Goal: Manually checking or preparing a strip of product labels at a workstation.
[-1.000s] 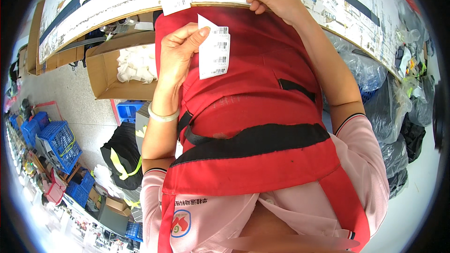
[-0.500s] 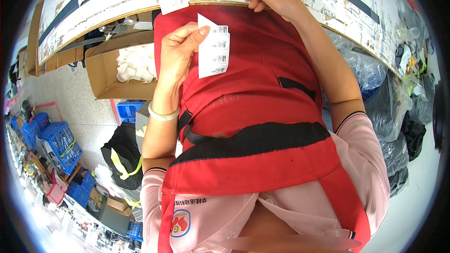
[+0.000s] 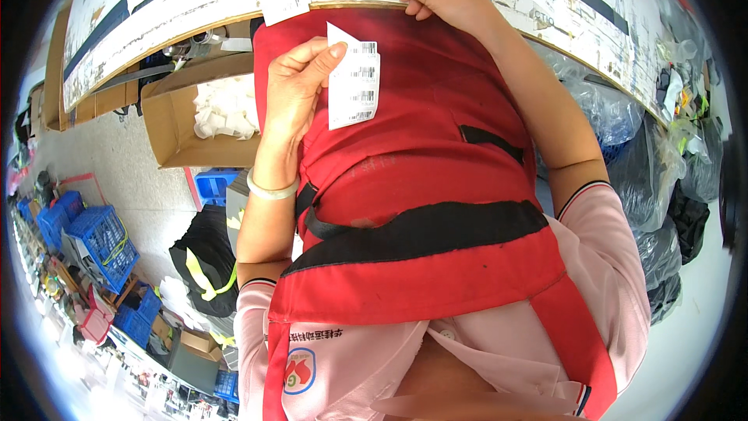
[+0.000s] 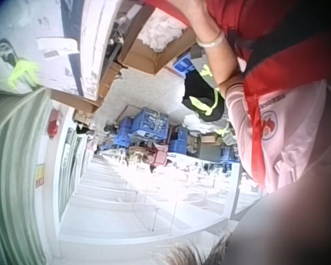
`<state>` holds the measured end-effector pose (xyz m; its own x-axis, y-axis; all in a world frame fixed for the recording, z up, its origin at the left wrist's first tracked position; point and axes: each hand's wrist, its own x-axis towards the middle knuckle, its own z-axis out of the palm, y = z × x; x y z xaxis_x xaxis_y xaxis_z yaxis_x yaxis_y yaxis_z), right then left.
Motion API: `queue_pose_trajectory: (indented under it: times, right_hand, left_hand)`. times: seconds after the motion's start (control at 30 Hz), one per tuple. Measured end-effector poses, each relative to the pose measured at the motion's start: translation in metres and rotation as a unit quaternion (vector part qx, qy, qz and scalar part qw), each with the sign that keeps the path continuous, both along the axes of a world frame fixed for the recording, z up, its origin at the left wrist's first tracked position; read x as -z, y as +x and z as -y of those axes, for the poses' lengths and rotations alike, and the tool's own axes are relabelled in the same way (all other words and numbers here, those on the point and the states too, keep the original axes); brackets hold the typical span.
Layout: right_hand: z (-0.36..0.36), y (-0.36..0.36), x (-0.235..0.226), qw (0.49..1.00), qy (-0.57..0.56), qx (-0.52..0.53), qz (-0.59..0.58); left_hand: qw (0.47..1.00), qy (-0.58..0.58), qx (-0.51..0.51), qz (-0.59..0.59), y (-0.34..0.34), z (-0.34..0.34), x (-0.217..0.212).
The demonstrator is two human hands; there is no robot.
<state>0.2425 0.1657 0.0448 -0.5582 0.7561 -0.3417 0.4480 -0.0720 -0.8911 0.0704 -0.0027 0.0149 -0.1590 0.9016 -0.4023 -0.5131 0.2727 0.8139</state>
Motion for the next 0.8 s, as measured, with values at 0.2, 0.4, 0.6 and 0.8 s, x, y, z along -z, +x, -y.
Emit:
queue_pose_trajectory:
  times: [0.2, 0.4, 0.6, 0.8]
  right_hand:
    - [0.001, 0.014, 0.009, 0.999, 0.014, -0.002, -0.034]
    - [-0.002, 0.063, -0.005, 0.995, 0.037, 0.046, -0.08]
    - [-0.044, 0.177, -0.001, 0.96, 0.157, 0.228, 0.035]
    - [-0.05, 0.186, 0.025, 0.93, 0.215, 0.233, 0.188]
  left_hand:
    - [1.0, 0.013, -0.007, -0.015, 0.002, -0.003, -0.002]
    - [0.998, 0.016, 0.001, -0.056, -0.009, 0.0, 0.003]
    - [0.999, 0.044, 0.02, -0.009, -0.005, -0.005, -0.007]
    - [0.996, 0.071, 0.019, -0.057, 0.008, -0.017, -0.024]
